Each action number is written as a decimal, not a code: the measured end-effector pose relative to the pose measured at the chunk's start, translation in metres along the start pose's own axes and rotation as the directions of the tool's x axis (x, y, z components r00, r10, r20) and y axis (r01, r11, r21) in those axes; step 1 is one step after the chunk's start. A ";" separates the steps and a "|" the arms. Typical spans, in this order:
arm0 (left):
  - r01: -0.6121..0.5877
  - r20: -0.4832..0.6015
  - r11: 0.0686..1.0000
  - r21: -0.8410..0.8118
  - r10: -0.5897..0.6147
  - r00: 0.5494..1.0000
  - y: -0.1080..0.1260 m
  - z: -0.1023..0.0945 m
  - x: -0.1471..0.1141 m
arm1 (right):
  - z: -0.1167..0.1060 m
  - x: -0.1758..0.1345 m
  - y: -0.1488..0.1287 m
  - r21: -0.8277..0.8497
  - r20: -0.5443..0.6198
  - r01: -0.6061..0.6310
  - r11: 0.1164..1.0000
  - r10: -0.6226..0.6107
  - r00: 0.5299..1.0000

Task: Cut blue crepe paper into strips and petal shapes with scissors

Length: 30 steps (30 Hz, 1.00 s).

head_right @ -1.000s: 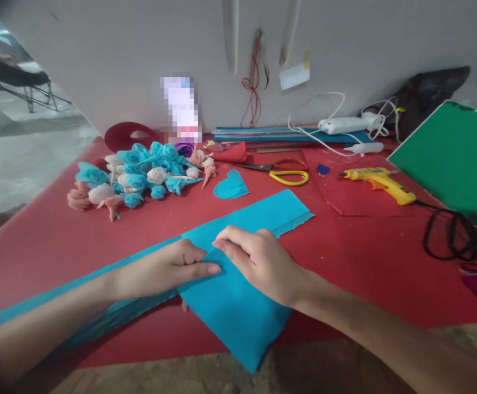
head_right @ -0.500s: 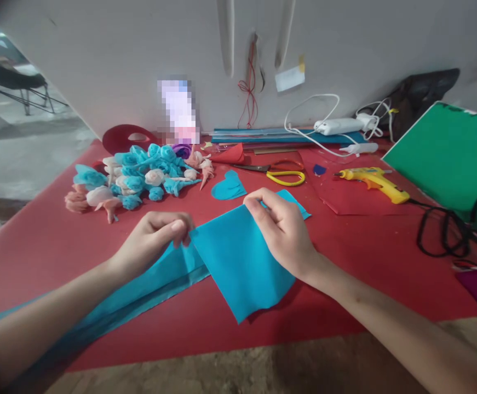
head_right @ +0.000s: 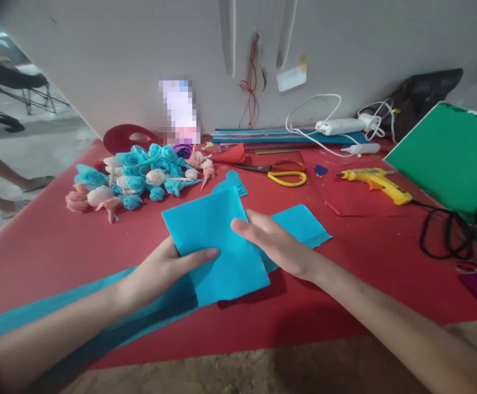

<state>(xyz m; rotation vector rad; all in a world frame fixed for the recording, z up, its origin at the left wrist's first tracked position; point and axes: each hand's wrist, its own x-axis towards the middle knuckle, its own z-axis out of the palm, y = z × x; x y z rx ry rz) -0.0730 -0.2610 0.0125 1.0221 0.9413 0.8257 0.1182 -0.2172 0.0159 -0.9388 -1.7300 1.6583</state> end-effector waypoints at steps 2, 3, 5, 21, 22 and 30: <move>-0.022 -0.008 0.999 -0.030 0.022 1.000 0.004 -0.008 0.004 | -0.005 0.000 0.002 0.116 0.118 -0.055 0.992 0.042 0.992; -0.023 0.010 0.999 -0.035 0.023 1.000 0.006 -0.011 0.006 | -0.005 0.000 0.002 0.161 0.132 -0.064 0.985 0.042 0.990; -0.015 0.066 0.999 -0.042 0.018 0.998 0.008 -0.016 0.008 | -0.005 0.001 0.003 0.236 0.131 -0.066 0.970 0.035 0.991; -0.302 0.219 0.951 0.067 0.281 0.934 0.015 -0.022 -0.003 | 0.000 -0.006 -0.005 0.450 0.097 0.014 0.893 -0.065 0.993; -0.304 0.231 0.951 0.066 0.282 0.931 0.016 -0.022 -0.003 | 0.001 -0.006 -0.004 0.445 0.096 0.022 0.895 -0.072 0.993; -0.352 0.287 0.926 0.133 0.304 0.908 0.020 -0.019 -0.006 | 0.002 -0.006 -0.003 0.270 0.069 0.180 0.946 -0.206 0.976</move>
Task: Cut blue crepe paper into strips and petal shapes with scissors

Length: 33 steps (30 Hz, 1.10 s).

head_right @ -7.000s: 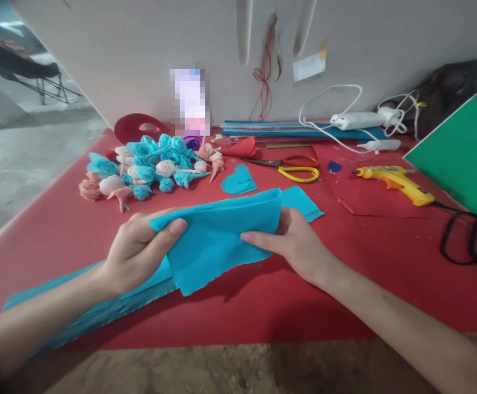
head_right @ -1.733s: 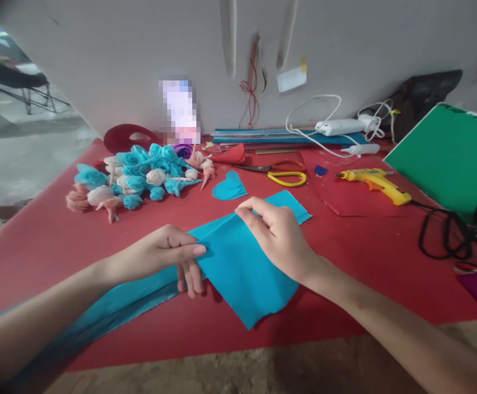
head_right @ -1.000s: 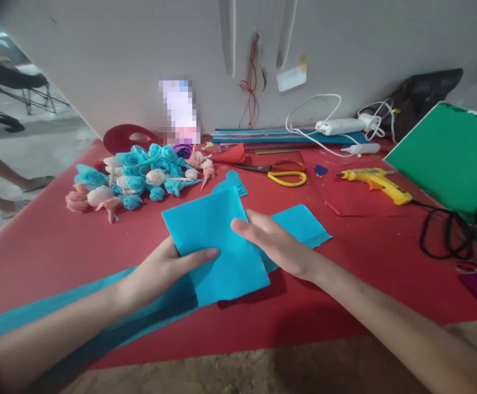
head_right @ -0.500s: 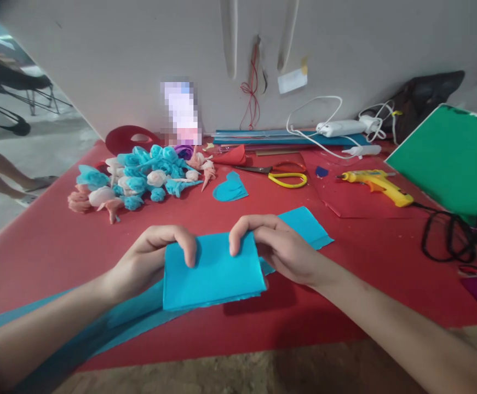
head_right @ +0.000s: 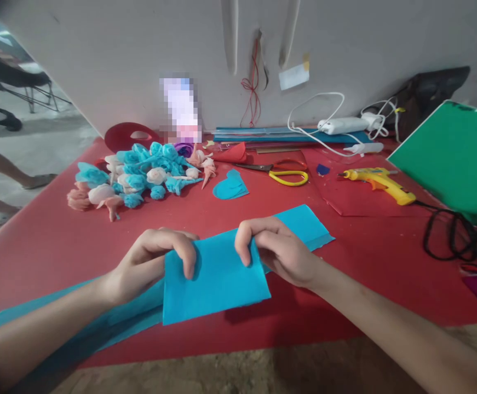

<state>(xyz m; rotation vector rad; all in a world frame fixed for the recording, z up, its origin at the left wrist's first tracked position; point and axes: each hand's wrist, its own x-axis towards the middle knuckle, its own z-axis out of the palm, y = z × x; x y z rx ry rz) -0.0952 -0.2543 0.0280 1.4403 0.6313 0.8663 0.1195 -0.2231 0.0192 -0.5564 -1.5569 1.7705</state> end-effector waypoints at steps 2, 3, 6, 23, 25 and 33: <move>-0.034 0.040 0.998 0.056 0.031 0.999 0.001 -0.001 -0.001 | 0.001 0.000 0.000 -0.045 -0.007 0.013 0.999 -0.014 1.000; -0.051 0.065 0.996 0.078 0.046 0.997 0.002 -0.001 -0.001 | 0.001 0.000 0.000 -0.062 -0.019 0.016 0.998 -0.017 1.000; -0.067 0.109 0.994 0.089 0.058 0.992 0.002 -0.003 -0.002 | 0.003 -0.002 -0.002 -0.085 -0.049 0.031 0.996 -0.035 0.998; 0.163 0.220 0.965 0.207 -0.208 0.953 -0.005 0.014 -0.001 | -0.007 0.003 0.002 -0.206 0.499 -0.095 0.974 0.188 0.846; 0.162 0.235 0.967 0.197 -0.207 0.950 -0.005 0.018 -0.002 | 0.000 0.002 0.002 -0.197 0.477 -0.102 0.975 0.186 0.859; 0.061 0.106 0.995 0.075 -0.069 0.992 0.005 0.009 -0.002 | -0.029 -0.001 -0.018 -0.222 0.435 -0.154 0.963 0.239 0.868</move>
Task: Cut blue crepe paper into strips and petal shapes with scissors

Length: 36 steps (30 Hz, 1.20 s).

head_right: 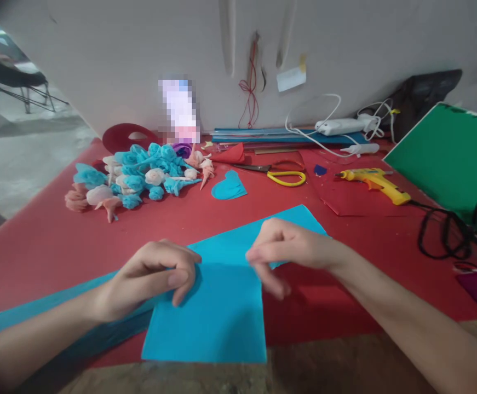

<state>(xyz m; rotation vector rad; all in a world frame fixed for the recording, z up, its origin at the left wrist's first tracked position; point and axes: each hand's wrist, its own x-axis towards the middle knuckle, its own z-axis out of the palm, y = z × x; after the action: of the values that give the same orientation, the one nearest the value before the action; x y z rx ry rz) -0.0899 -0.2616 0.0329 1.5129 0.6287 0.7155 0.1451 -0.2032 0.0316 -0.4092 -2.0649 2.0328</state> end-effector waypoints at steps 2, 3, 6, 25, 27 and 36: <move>-0.057 -0.063 0.998 0.011 0.058 0.996 0.000 -0.002 0.000 | -0.010 -0.004 -0.002 0.039 -0.190 0.073 0.997 -0.065 0.980; -0.069 -0.084 0.997 0.035 0.072 0.994 -0.001 -0.001 -0.001 | -0.013 -0.005 -0.002 0.032 -0.303 0.100 0.994 -0.086 0.949; -0.074 -0.098 0.985 0.154 0.090 0.991 -0.005 0.001 0.000 | -0.009 0.000 -0.004 -0.047 -0.443 0.011 0.999 -0.031 0.896; 0.091 -0.050 0.970 0.225 -0.082 0.995 -0.008 -0.005 0.009 | 0.043 0.022 0.006 -0.404 -0.653 -0.310 0.861 -0.034 0.757; 0.089 -0.061 0.976 0.200 -0.078 0.995 -0.005 -0.010 0.008 | 0.035 0.018 -0.003 -0.366 -0.713 -0.291 0.884 -0.066 0.698; 0.204 -0.131 0.765 0.611 -0.157 0.979 0.010 -0.020 0.004 | -0.036 -0.002 0.006 -0.033 -0.975 -0.042 0.999 -0.023 0.223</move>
<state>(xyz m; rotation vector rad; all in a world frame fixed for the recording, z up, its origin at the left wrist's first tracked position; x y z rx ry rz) -0.1030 -0.2464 0.0439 2.0017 1.1328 0.4221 0.1594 -0.1704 0.0269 -1.3133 -1.1989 1.0467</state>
